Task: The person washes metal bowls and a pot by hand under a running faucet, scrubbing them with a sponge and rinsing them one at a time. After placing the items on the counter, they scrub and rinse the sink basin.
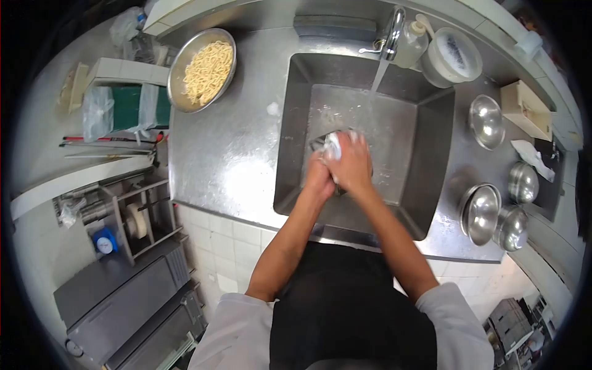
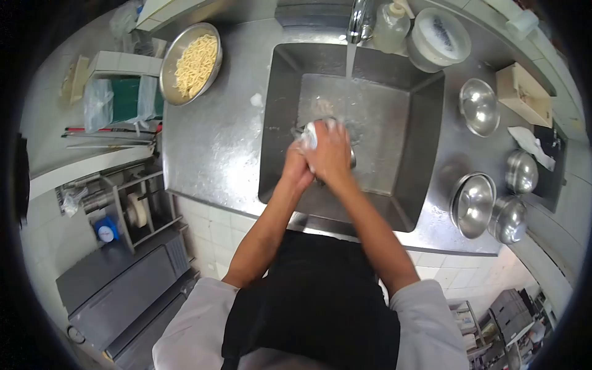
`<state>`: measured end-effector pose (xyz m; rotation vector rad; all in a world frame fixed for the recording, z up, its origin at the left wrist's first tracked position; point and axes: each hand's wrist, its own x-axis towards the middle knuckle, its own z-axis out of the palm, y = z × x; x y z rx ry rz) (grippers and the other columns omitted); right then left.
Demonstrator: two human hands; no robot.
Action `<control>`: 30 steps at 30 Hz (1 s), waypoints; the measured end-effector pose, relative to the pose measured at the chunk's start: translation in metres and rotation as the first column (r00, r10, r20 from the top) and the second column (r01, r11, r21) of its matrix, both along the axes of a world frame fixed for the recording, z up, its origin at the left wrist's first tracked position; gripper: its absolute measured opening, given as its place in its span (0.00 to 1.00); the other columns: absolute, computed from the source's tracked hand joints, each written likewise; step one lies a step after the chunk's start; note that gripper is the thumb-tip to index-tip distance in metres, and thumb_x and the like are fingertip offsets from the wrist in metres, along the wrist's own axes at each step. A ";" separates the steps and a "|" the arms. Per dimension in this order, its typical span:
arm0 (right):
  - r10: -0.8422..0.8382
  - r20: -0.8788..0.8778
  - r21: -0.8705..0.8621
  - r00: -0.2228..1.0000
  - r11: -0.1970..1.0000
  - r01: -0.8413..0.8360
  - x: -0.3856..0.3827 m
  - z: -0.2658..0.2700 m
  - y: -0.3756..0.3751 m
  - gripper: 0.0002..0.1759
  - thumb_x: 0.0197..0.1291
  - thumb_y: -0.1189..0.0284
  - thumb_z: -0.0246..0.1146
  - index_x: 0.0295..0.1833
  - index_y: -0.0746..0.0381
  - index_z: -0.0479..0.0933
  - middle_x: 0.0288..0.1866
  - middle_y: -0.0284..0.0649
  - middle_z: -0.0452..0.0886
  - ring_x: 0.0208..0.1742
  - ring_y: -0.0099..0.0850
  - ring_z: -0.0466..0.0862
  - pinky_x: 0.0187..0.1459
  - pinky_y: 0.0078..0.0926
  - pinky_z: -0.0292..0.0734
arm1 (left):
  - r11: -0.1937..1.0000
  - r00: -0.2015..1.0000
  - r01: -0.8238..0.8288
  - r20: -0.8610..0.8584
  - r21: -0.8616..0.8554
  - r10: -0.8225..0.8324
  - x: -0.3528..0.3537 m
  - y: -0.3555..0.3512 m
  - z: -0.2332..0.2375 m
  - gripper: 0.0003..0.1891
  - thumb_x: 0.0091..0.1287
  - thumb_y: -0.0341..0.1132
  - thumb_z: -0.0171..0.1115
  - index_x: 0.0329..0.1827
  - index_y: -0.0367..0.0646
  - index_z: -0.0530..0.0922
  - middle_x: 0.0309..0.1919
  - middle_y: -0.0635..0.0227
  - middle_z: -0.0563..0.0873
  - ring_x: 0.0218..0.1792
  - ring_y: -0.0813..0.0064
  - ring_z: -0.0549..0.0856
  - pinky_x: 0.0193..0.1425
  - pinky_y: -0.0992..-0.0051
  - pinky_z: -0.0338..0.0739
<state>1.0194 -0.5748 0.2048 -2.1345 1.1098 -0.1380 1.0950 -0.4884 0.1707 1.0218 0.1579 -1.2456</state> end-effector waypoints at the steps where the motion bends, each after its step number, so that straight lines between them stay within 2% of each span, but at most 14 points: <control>1: -0.026 0.133 -0.258 0.991 0.964 0.059 -0.008 0.004 0.009 0.27 0.52 0.58 0.68 0.54 0.62 0.78 0.52 0.55 0.79 0.57 0.56 0.77 0.58 0.46 0.74 | 0.991 0.976 -0.084 -0.210 -0.104 0.061 0.011 -0.004 -0.016 0.12 0.75 0.32 0.49 0.55 0.37 0.76 0.53 0.57 0.84 0.53 0.63 0.85 0.63 0.62 0.80; 3: 0.003 0.240 -0.493 0.971 0.862 0.120 -0.012 0.001 0.015 0.27 0.52 0.59 0.68 0.56 0.63 0.77 0.51 0.56 0.79 0.56 0.56 0.78 0.57 0.46 0.73 | 0.971 0.939 -0.239 -0.251 0.023 0.237 0.009 -0.007 -0.020 0.16 0.79 0.37 0.45 0.60 0.38 0.74 0.57 0.55 0.82 0.57 0.59 0.83 0.66 0.57 0.77; 9: -0.827 0.247 0.273 0.505 0.559 0.783 -0.007 -0.052 0.002 0.31 0.55 0.69 0.67 0.64 0.67 0.67 0.57 0.58 0.75 0.64 0.57 0.72 0.63 0.51 0.67 | 0.868 0.727 -0.495 -0.530 0.034 0.436 -0.010 -0.006 0.003 0.20 0.80 0.48 0.44 0.60 0.43 0.75 0.62 0.59 0.79 0.66 0.55 0.77 0.74 0.49 0.67; 12: -0.716 0.351 0.052 0.604 0.658 0.751 -0.004 -0.051 0.058 0.35 0.60 0.70 0.65 0.70 0.67 0.60 0.63 0.60 0.70 0.65 0.57 0.72 0.66 0.49 0.65 | 0.925 0.768 -0.371 -0.532 0.083 0.356 -0.007 -0.008 -0.018 0.20 0.79 0.53 0.47 0.58 0.49 0.77 0.59 0.64 0.82 0.60 0.60 0.81 0.69 0.55 0.73; 15: -0.841 0.447 0.167 0.305 0.414 0.895 -0.032 -0.088 0.018 0.33 0.60 0.68 0.64 0.68 0.66 0.64 0.61 0.55 0.73 0.63 0.54 0.75 0.65 0.48 0.68 | 0.964 0.823 -0.239 -0.502 0.118 0.265 0.002 0.005 -0.037 0.25 0.74 0.61 0.50 0.59 0.52 0.78 0.58 0.66 0.82 0.57 0.65 0.82 0.67 0.58 0.74; 17: -0.987 -0.003 0.999 0.159 -0.012 -0.052 -0.071 -0.127 -0.033 0.27 0.61 0.66 0.63 0.64 0.67 0.72 0.56 0.46 0.81 0.58 0.45 0.80 0.62 0.48 0.71 | 0.929 0.955 -0.146 -0.195 0.340 0.222 0.014 0.013 -0.034 0.33 0.70 0.65 0.56 0.63 0.44 0.77 0.59 0.62 0.82 0.57 0.61 0.82 0.61 0.55 0.78; 18: -0.989 -0.002 0.998 0.151 -0.011 -0.056 -0.072 -0.129 -0.052 0.27 0.61 0.66 0.63 0.64 0.67 0.72 0.56 0.46 0.81 0.58 0.45 0.80 0.62 0.48 0.71 | 0.883 0.984 -0.175 0.048 0.435 0.172 0.012 0.013 -0.028 0.30 0.68 0.64 0.60 0.49 0.42 0.85 0.43 0.66 0.88 0.37 0.63 0.86 0.38 0.61 0.81; 20: -0.544 0.287 0.887 0.788 0.461 -0.005 -0.071 -0.115 -0.081 0.26 0.60 0.62 0.64 0.61 0.64 0.77 0.51 0.40 0.86 0.54 0.41 0.84 0.59 0.45 0.76 | 0.869 0.907 -0.043 0.385 0.493 -0.173 0.022 0.024 -0.071 0.30 0.69 0.62 0.61 0.41 0.38 0.85 0.33 0.64 0.87 0.28 0.64 0.83 0.32 0.62 0.77; 22: -0.233 0.166 0.658 0.958 0.750 0.068 -0.036 -0.070 -0.068 0.25 0.60 0.63 0.63 0.61 0.64 0.78 0.54 0.41 0.84 0.57 0.41 0.83 0.60 0.42 0.75 | 0.846 0.227 -0.033 0.828 0.532 -0.512 0.018 0.014 -0.068 0.31 0.69 0.55 0.63 0.21 0.31 0.81 0.12 0.55 0.76 0.16 0.69 0.74 0.26 0.61 0.69; 23: 0.038 -0.087 0.334 0.996 0.943 -0.007 -0.016 -0.048 -0.062 0.24 0.61 0.63 0.62 0.60 0.63 0.78 0.58 0.42 0.83 0.59 0.40 0.82 0.61 0.39 0.75 | 0.845 0.224 -0.024 0.826 0.535 -0.517 0.016 0.007 -0.054 0.31 0.69 0.55 0.63 0.21 0.31 0.81 0.12 0.55 0.76 0.16 0.69 0.74 0.26 0.61 0.69; 25: 0.010 -0.057 0.175 0.998 0.985 0.000 -0.006 -0.017 -0.042 0.23 0.61 0.63 0.63 0.59 0.63 0.79 0.61 0.44 0.81 0.62 0.41 0.80 0.62 0.38 0.74 | 0.825 0.362 -0.119 0.798 0.552 -0.481 0.017 -0.021 -0.038 0.29 0.69 0.52 0.63 0.24 0.29 0.79 0.13 0.49 0.71 0.18 0.74 0.71 0.26 0.60 0.68; 26: -0.003 -0.038 0.019 0.999 1.000 0.003 -0.006 -0.004 -0.029 0.22 0.61 0.63 0.63 0.58 0.62 0.80 0.64 0.46 0.78 0.64 0.43 0.78 0.64 0.37 0.73 | 0.855 0.219 -0.163 0.863 0.492 -0.455 0.023 -0.027 -0.033 0.31 0.68 0.56 0.62 0.21 0.32 0.80 0.15 0.44 0.74 0.16 0.51 0.71 0.27 0.55 0.66; 29: -0.651 0.358 0.503 0.669 0.739 0.449 -0.074 -0.156 -0.051 0.19 0.62 0.60 0.60 0.51 0.60 0.83 0.63 0.59 0.77 0.67 0.55 0.74 0.67 0.42 0.69 | 0.877 0.290 -0.033 0.844 0.480 -0.451 0.039 -0.029 0.001 0.32 0.68 0.57 0.62 0.21 0.33 0.80 0.14 0.46 0.74 0.16 0.51 0.71 0.27 0.55 0.66; 30: -0.547 0.343 0.336 0.763 0.830 0.445 -0.088 -0.169 -0.043 0.20 0.62 0.60 0.60 0.52 0.60 0.83 0.61 0.60 0.78 0.65 0.57 0.75 0.65 0.42 0.71 | 0.867 0.285 -0.040 0.838 0.496 -0.466 0.044 -0.028 -0.016 0.33 0.67 0.59 0.63 0.19 0.34 0.80 0.12 0.48 0.74 0.15 0.53 0.71 0.27 0.55 0.67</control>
